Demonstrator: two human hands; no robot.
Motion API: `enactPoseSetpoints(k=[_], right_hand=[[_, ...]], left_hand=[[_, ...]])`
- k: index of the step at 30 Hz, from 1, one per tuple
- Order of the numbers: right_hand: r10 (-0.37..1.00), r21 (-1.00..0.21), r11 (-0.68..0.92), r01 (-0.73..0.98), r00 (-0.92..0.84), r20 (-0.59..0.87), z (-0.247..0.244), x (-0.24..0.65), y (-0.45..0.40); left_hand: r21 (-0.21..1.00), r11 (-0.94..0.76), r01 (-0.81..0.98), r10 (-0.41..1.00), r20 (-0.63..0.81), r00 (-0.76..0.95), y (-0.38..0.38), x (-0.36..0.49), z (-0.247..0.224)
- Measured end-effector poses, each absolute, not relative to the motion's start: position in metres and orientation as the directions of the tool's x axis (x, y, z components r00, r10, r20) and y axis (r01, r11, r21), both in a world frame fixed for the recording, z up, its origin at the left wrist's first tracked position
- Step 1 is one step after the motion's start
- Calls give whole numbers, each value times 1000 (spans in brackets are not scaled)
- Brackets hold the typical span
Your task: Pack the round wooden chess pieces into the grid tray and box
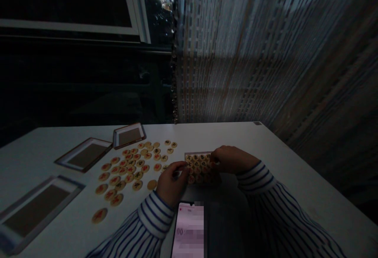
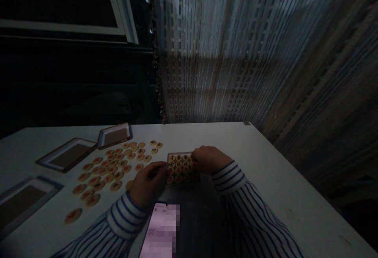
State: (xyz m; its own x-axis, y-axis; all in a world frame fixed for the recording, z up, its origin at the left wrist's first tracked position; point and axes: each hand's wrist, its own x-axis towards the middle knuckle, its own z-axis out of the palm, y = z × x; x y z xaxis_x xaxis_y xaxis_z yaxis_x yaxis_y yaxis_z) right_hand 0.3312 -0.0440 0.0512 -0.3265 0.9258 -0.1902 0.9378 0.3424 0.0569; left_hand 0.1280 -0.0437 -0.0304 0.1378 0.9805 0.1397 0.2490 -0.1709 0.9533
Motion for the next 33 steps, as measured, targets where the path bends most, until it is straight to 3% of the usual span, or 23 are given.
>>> enactPoseSetpoints(k=[18, 33], right_hand=[[903, 49, 387, 921, -368, -222, 48, 329, -41], [895, 31, 400, 916, -383, -230, 50, 332, -41]], left_hand=[[962, -177, 208, 976, 144, 166, -43, 129, -36], [914, -235, 332, 962, 172, 210, -44, 128, -33]])
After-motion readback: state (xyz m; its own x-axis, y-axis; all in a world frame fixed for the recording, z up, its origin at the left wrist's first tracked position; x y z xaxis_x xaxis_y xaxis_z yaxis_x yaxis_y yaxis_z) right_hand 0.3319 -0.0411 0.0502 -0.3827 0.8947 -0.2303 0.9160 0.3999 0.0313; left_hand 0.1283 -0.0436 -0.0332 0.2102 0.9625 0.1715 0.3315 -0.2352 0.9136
